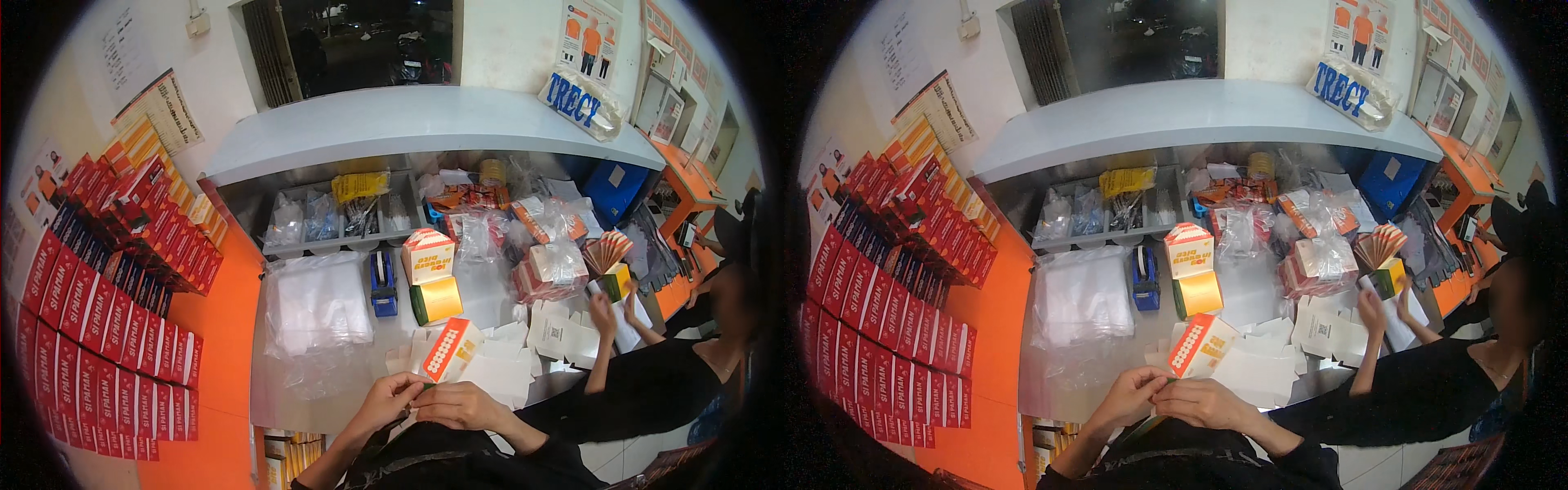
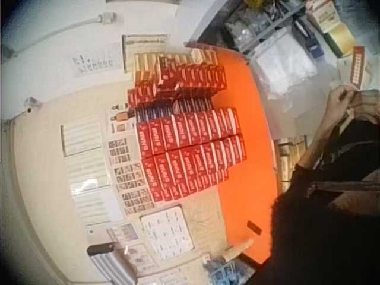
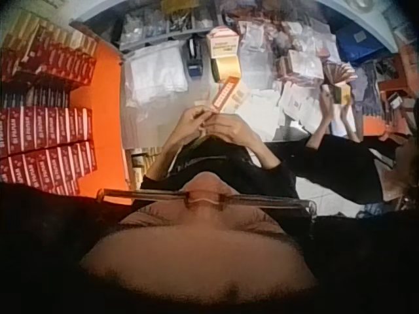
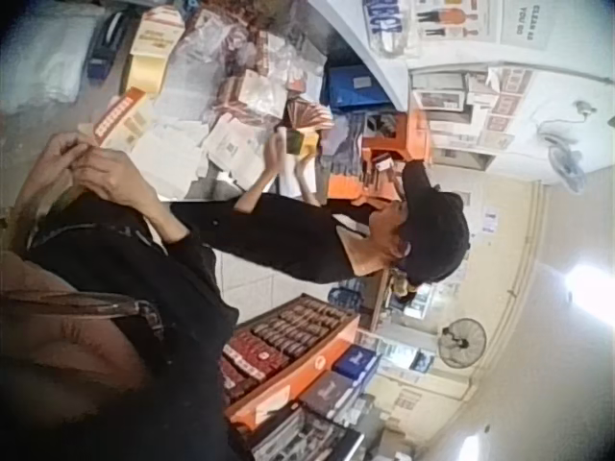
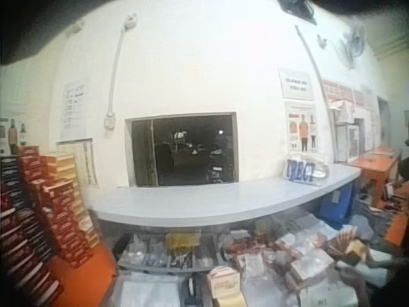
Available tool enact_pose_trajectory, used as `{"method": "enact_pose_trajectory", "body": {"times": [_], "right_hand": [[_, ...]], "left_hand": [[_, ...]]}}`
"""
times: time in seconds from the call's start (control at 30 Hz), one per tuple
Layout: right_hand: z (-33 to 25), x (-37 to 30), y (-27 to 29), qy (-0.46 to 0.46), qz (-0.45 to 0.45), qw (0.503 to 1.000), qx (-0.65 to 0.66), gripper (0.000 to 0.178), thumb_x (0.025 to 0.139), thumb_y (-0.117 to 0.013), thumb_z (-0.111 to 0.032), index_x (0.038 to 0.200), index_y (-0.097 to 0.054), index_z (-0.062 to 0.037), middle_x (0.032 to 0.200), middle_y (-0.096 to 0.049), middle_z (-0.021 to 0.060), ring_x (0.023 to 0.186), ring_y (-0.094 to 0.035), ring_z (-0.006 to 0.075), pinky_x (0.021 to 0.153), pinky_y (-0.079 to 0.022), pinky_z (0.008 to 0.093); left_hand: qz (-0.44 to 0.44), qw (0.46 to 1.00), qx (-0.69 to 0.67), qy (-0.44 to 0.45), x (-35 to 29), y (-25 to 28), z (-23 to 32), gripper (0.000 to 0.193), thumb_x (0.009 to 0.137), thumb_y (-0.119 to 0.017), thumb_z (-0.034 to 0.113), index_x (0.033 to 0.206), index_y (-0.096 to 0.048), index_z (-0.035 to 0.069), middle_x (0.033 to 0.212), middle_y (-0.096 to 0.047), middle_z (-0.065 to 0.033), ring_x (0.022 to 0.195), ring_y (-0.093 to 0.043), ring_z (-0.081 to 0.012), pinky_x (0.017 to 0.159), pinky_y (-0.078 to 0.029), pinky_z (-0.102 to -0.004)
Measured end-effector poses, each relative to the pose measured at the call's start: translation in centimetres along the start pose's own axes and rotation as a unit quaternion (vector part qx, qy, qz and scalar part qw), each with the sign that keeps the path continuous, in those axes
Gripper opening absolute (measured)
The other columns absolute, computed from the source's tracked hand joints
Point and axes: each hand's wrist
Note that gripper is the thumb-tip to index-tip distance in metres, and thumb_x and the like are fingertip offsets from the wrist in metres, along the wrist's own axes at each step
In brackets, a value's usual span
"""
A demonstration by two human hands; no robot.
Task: The person assembles food boxes by hand, peeling and applying adhesive strips to secure the cardboard panels.
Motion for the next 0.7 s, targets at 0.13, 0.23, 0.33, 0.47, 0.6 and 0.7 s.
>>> {"method": "enact_pose_trajectory", "body": {"times": [0.13, 0.23, 0.33, 0.47, 0.6, 0.7], "right_hand": [[-0.1, -0.5, 0.1, -0.032, 0.034, 0.999, 0.014, 0.022, 0.072, -0.07, -0.002, 0.093, -0.066, -0.0048, 0.086, -0.064, 0.0042, 0.076, -0.063, 0.0197, 0.064, -0.052, 0.0301], [-0.3, -0.4, 0.0, -0.12, 0.058, 0.99, -0.037, 0.026, 0.069, -0.072, 0.0, 0.094, -0.066, -0.0052, 0.081, -0.064, 0.0053, 0.071, -0.062, 0.0195, 0.061, -0.051, 0.0294], [0.4, -0.9, -0.8, -0.082, 0.1, 0.99, -0.06, 0.03, 0.065, -0.074, 0.0, 0.094, -0.067, -0.0061, 0.078, -0.063, 0.0051, 0.066, -0.061, 0.0187, 0.058, -0.05, 0.0288], [0.5, -1.4, -1.5, -0.085, 0.155, 0.982, -0.069, 0.027, 0.064, -0.075, -0.001, 0.089, -0.068, -0.0068, 0.077, -0.063, 0.0042, 0.067, -0.062, 0.0178, 0.057, -0.051, 0.0278], [0.4, -1.4, -1.6, -0.099, 0.172, 0.977, -0.077, 0.024, 0.065, -0.074, -0.003, 0.088, -0.068, -0.0082, 0.081, -0.062, 0.0043, 0.067, -0.062, 0.0181, 0.057, -0.051, 0.0278], [-0.3, -1.1, -1.2, -0.148, 0.148, 0.977, -0.048, 0.026, 0.068, -0.073, -0.004, 0.093, -0.069, -0.011, 0.09, -0.061, 0.0052, 0.071, -0.062, 0.0195, 0.06, -0.051, 0.0293]], "left_hand": [[-0.006, 1.0, 0.008, 0.016, 0.3, 0.7, 1.5, 0.017, 0.091, -0.057, 0.012, 0.103, -0.062, 0.002, 0.087, -0.063, -0.0015, 0.073, -0.057, -0.0052, 0.063, -0.045, -0.0183], [-0.017, 1.0, -0.014, 0.013, -0.1, 0.3, 1.5, 0.015, 0.089, -0.059, 0.009, 0.102, -0.06, 0.001, 0.086, -0.062, -0.0015, 0.072, -0.058, -0.0054, 0.063, -0.045, -0.0183], [-0.017, 1.0, 0.014, -0.01, -0.4, 0.1, 1.3, 0.016, 0.088, -0.058, 0.006, 0.103, -0.058, 0.001, 0.085, -0.062, -0.0009, 0.074, -0.058, -0.0053, 0.064, -0.046, -0.0183], [-0.019, 0.999, 0.014, -0.049, -0.7, 0.0, 0.4, 0.02, 0.088, -0.057, 0.004, 0.108, -0.055, 0.001, 0.087, -0.061, -0.0009, 0.077, -0.059, -0.0053, 0.066, -0.047, -0.0184], [-0.02, 0.996, 0.014, -0.081, -1.3, -0.2, 0.8, 0.023, 0.088, -0.057, 0.003, 0.111, -0.054, 0.001, 0.091, -0.061, -0.0019, 0.077, -0.059, -0.0057, 0.067, -0.047, -0.0189], [-0.007, 0.997, 0.022, -0.073, -1.5, -0.2, 1.6, 0.024, 0.088, -0.056, 0.0, 0.112, -0.054, 0.001, 0.098, -0.061, -0.0032, 0.085, -0.058, -0.0073, 0.074, -0.045, -0.0192]]}}
Point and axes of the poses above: each hand's wrist, its own x-axis towards the middle knuckle, its own y-axis out of the back of the hand, z = x × y
